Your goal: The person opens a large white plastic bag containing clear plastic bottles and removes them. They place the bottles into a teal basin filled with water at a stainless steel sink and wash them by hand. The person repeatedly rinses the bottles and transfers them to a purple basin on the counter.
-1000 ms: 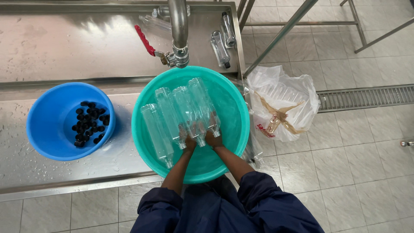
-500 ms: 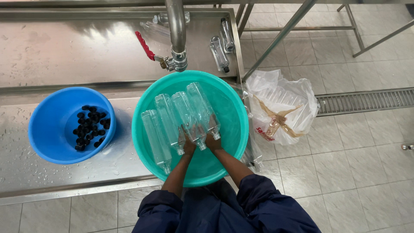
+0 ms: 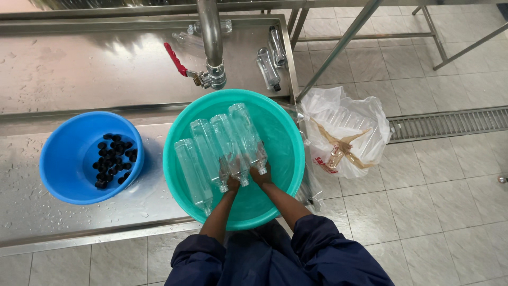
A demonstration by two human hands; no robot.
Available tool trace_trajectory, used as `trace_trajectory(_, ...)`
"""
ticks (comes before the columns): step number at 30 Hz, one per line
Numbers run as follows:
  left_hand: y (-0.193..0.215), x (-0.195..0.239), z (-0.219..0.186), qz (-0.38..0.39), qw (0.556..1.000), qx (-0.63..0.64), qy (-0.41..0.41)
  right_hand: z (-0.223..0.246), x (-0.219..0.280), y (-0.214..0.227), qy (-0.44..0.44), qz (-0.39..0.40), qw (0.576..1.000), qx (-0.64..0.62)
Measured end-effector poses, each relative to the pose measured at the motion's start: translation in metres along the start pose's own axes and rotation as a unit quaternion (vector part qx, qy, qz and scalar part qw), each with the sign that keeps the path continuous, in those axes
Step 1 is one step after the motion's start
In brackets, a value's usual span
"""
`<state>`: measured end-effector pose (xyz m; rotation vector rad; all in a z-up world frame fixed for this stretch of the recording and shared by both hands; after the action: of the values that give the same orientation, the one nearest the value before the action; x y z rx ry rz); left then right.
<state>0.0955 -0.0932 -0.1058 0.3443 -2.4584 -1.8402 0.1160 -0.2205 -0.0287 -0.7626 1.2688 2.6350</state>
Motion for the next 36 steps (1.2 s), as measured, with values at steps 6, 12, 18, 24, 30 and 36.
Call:
trace_trajectory(6,-0.008,0.002,0.001,-0.027,0.977,0.210,0.023,-0.016,0.009,-0.017,0.006,0.002,1.000,-0.024)
trace_trajectory(12,-0.011,0.004,0.005,0.033,0.923,0.377,0.073,-0.014,0.002,0.001,-0.128,0.150,0.950,-0.242)
trace_trajectory(18,-0.006,0.007,0.002,0.019,0.948,0.314,0.051,-0.008,-0.009,0.023,-0.222,0.227,0.850,-0.421)
trace_trajectory(24,-0.004,-0.005,0.003,-0.005,0.927,0.364,0.096,-0.001,-0.012,0.015,-0.282,0.136,0.835,-0.453)
trace_trajectory(30,-0.008,-0.021,0.000,0.154,0.580,0.782,0.170,-0.023,-0.005,-0.005,-0.402,-0.074,0.711,-0.573)
trace_trajectory(36,0.010,0.008,-0.015,0.162,0.783,0.526,0.289,-0.076,0.031,-0.015,0.084,0.002,0.886,0.457)
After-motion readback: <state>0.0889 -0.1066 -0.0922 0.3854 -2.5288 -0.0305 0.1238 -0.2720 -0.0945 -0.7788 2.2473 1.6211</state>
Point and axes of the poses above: each hand's wrist, its own x-axis away from the middle knuckle, its own y-axis out of the back of the hand, z = x × y, the point moved 4 cm from there along -x, towards the middle knuckle, and after that the axes turned 7 degrees about -z, right-handed, at the moved point
